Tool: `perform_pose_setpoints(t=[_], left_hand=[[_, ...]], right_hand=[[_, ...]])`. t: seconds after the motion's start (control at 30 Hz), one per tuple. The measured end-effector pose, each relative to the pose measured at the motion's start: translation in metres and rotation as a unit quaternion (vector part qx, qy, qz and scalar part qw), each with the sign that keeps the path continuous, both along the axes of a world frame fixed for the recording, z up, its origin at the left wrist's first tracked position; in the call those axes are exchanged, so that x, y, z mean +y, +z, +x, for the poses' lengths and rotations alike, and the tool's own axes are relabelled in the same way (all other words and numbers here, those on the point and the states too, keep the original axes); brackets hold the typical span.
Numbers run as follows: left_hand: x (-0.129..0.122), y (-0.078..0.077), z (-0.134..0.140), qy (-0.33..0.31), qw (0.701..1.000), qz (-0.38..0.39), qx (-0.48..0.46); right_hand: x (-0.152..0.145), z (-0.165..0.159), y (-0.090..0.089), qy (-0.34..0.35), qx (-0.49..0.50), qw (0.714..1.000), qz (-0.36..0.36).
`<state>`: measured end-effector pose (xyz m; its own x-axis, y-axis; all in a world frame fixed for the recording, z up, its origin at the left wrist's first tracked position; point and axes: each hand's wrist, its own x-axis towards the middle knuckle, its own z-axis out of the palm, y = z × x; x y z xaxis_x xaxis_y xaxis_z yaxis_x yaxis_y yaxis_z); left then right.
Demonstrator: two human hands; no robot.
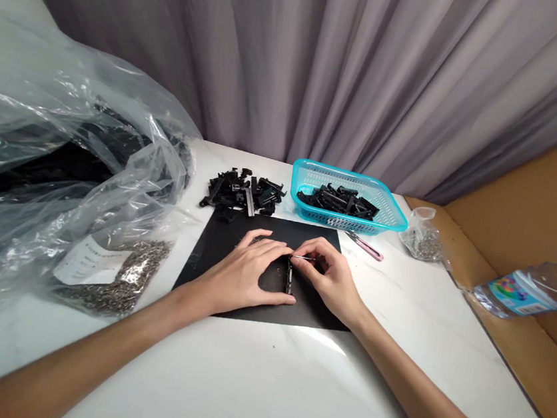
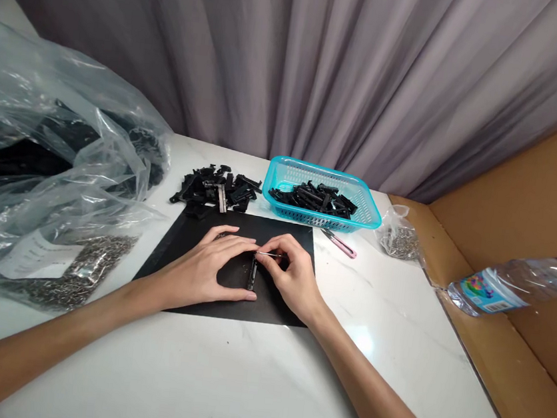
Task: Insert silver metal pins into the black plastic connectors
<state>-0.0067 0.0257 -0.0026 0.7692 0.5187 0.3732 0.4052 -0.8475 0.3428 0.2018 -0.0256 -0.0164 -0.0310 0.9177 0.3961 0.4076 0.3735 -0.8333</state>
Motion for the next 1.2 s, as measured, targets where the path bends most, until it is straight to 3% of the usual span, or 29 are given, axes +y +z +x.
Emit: perform_pose_setpoints(t=[0.43, 0.8, 1.07, 1.2], left_hand=[[0.000, 0.002, 0.001, -0.018, 1.000, 0.002, -0.012], [0.003, 0.000, 0.002, -0.006, 0.998, -0.049, -0.036], [0.004, 0.000, 0.004, -0.006, 0.999, -0.047, -0.018], [0.007, -0.004, 0.004, 0.020, 0.994, -0.103, -0.022]], right_hand=[[-0.007, -0.005, -0.009, -0.045, -0.179, 0.978, 0.098], [-0.008, -0.009, -0.009, -0.104, -0.158, 0.976, 0.103], [-0.012, -0.014, -0.009, -0.154, -0.250, 0.940, 0.176], [-0.012, -0.017, -0.009, -0.169, -0.261, 0.932, 0.184]])
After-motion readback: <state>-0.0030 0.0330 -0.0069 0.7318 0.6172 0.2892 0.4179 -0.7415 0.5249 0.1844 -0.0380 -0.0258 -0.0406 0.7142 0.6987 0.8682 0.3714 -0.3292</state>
